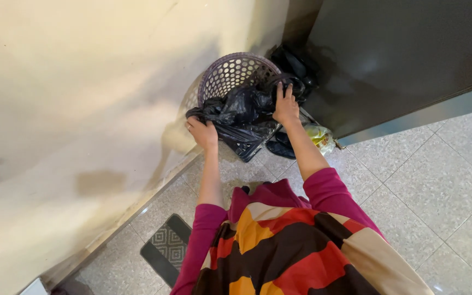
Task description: Collect trash or leaves from a yard into a plastic bag and then place the bag into an indoor trash bin.
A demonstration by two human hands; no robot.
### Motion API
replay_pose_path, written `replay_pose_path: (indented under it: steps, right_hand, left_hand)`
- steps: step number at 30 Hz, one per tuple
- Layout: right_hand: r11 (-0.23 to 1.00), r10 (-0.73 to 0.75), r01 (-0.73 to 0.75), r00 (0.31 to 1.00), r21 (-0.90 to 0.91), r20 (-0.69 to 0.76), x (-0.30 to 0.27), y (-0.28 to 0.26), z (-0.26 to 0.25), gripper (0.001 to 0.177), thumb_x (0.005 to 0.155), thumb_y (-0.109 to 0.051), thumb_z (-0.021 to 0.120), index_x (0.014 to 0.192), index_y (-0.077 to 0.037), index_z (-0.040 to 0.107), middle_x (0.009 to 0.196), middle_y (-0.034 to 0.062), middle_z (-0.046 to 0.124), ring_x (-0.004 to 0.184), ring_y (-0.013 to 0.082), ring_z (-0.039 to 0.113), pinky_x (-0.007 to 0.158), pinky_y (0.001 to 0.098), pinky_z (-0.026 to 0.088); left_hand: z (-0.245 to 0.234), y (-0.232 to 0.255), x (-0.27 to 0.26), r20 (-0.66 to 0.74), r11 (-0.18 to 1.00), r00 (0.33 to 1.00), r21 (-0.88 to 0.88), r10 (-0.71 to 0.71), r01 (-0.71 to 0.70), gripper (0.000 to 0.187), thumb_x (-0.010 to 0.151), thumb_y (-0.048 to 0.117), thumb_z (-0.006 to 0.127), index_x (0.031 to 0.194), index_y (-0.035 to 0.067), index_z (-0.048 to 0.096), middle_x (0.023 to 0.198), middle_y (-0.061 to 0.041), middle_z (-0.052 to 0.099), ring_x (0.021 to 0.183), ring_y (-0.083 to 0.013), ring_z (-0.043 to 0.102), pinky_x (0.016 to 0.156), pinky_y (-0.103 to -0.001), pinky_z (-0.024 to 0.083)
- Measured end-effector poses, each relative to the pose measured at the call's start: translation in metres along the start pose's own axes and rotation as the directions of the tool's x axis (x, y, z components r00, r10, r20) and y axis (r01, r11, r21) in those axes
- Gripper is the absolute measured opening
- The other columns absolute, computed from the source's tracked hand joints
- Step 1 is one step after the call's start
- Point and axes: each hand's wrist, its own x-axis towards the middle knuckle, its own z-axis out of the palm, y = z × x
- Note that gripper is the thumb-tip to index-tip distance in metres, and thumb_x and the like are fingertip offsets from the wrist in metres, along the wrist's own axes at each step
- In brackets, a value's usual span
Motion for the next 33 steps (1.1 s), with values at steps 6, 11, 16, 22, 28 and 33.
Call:
replay_pose_path:
  steps: [6, 11, 16, 22, 28, 33]
  right_hand:
    - [0.983, -0.101, 0.098, 0.995, -0.155, -0.013, 0.0, -0.003, -0.007, 0.122, 0.065, -0.022, 0.091, 0.162, -0.025, 0.016, 0.163, 0.0324, 0.007, 0.141, 0.0475, 0.037, 0.106, 0.0497, 0.045]
    - [0.966, -0.158, 0.155, 0.987, -0.207, 0.0, 0.006, -0.005, -0.001, 0.108, 0.073, -0.016, 0.085, 0.163, -0.032, 0.027, 0.167, 0.0306, 0.005, 0.144, 0.0465, 0.035, 0.11, 0.0477, 0.044]
    - [0.972, -0.169, 0.161, 0.985, -0.169, -0.029, 0.009, -0.001, 0.008, 0.098, 0.075, -0.012, 0.08, 0.16, -0.029, 0.035, 0.167, 0.0302, 0.003, 0.145, 0.0473, 0.032, 0.11, 0.0464, 0.043]
    - [0.965, -0.19, 0.167, 0.977, -0.203, -0.098, 0.016, 0.01, 0.03, 0.093, 0.076, -0.008, 0.074, 0.16, -0.024, 0.037, 0.166, 0.0299, 0.001, 0.149, 0.0476, 0.026, 0.112, 0.047, 0.04]
    - [0.96, -0.252, 0.277, 0.923, 0.048, -0.291, -0.016, 0.006, 0.01, 0.084, 0.081, -0.004, 0.067, 0.159, -0.023, 0.042, 0.168, 0.0294, 0.015, 0.149, 0.0484, 0.029, 0.115, 0.0504, 0.037]
    - [0.936, -0.117, 0.27, 0.842, 0.224, -0.526, -0.039, 0.012, 0.031, 0.073, 0.085, -0.007, 0.068, 0.154, -0.007, 0.045, 0.162, 0.0267, 0.034, 0.148, 0.0477, 0.035, 0.122, 0.0561, 0.034]
  left_hand:
    - [-0.027, 0.036, -0.027, -0.079, 0.935, 0.933, 0.08, 0.352, -0.346, 0.053, 0.071, -0.003, 0.071, 0.118, 0.007, 0.048, 0.12, -0.019, 0.05, 0.116, -0.0439, 0.056, 0.095, -0.051, 0.049]
    - [-0.042, 0.059, -0.041, 0.095, 0.926, 0.928, 0.09, 0.36, -0.368, 0.067, 0.071, 0.001, 0.07, 0.135, 0.011, 0.055, 0.139, -0.022, 0.047, 0.119, -0.0431, 0.055, 0.093, -0.051, 0.051]
    - [-0.046, 0.07, -0.041, 0.168, 0.874, 0.904, 0.236, 0.394, -0.425, 0.068, 0.063, 0.021, 0.084, 0.128, 0.017, 0.063, 0.144, -0.027, 0.041, 0.123, -0.0476, 0.049, 0.096, -0.052, 0.049]
    - [-0.023, 0.032, -0.003, 0.036, 0.906, 0.931, 0.217, 0.364, -0.363, 0.062, 0.077, 0.037, 0.086, 0.122, 0.004, 0.058, 0.144, -0.031, 0.041, 0.133, -0.0513, 0.044, 0.104, -0.053, 0.046]
    - [0.008, -0.033, 0.035, 0.063, 0.982, 0.993, 0.151, 0.101, -0.109, 0.047, 0.092, 0.02, 0.067, 0.133, 0.002, 0.054, 0.147, -0.023, 0.048, 0.128, -0.0449, 0.055, 0.099, -0.052, 0.049]
    - [-0.02, 0.015, 0.026, 0.119, 0.979, 0.989, 0.175, 0.083, -0.103, 0.048, 0.089, 0.026, 0.073, 0.127, 0.007, 0.053, 0.131, -0.021, 0.052, 0.119, -0.0442, 0.058, 0.091, -0.054, 0.052]
